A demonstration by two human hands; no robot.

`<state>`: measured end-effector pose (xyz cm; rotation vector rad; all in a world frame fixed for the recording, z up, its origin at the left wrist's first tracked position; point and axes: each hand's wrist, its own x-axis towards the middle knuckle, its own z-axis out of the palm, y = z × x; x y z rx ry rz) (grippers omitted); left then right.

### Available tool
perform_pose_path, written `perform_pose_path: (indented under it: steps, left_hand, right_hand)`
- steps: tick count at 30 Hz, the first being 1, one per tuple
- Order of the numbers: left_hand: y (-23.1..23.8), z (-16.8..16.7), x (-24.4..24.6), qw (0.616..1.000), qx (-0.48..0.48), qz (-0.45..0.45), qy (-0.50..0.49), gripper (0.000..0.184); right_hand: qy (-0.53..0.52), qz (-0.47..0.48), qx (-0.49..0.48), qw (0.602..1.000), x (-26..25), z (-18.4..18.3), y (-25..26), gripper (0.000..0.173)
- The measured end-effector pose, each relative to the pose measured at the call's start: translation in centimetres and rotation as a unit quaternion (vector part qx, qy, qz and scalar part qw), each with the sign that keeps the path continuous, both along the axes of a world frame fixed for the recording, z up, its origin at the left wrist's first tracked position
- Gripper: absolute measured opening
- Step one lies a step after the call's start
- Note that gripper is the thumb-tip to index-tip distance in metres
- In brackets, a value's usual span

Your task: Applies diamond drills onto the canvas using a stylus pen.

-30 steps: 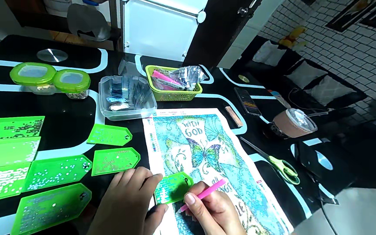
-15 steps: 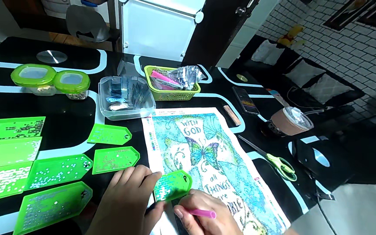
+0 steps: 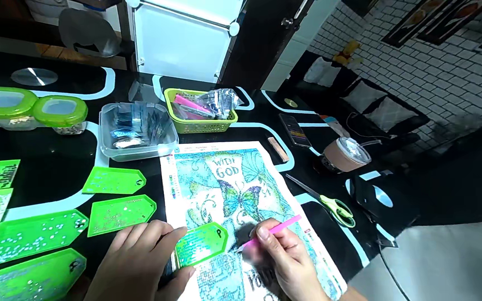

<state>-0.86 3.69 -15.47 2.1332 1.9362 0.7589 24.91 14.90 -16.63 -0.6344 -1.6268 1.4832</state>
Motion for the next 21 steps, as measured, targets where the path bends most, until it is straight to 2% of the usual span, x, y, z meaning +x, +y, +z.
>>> perform_pose_path:
  steps: [7,10,14,21]
  left_hand:
    - [0.0,0.3,0.1,1.0,-0.024,-0.014,-0.001,0.048]
    - [0.0,0.3,0.0,0.999,-0.03,-0.017,-0.006,0.048]
    - [-0.1,0.4,0.0,0.999,-0.029,-0.021,-0.011,0.049]
    - [-0.1,0.1,0.2,1.0,-0.007,-0.016,-0.002,0.047]
  right_hand:
    - [-0.046,-0.016,-0.036,0.998,-0.6,1.6,-0.2,0.019]
    - [-0.069,-0.008,0.07,0.995,-1.8,1.9,0.0,0.022]
    - [-0.131,0.013,0.228,0.965,-3.3,1.4,0.5,0.027]
    - [-0.157,0.035,0.265,0.951,-4.5,1.5,0.6,0.028]
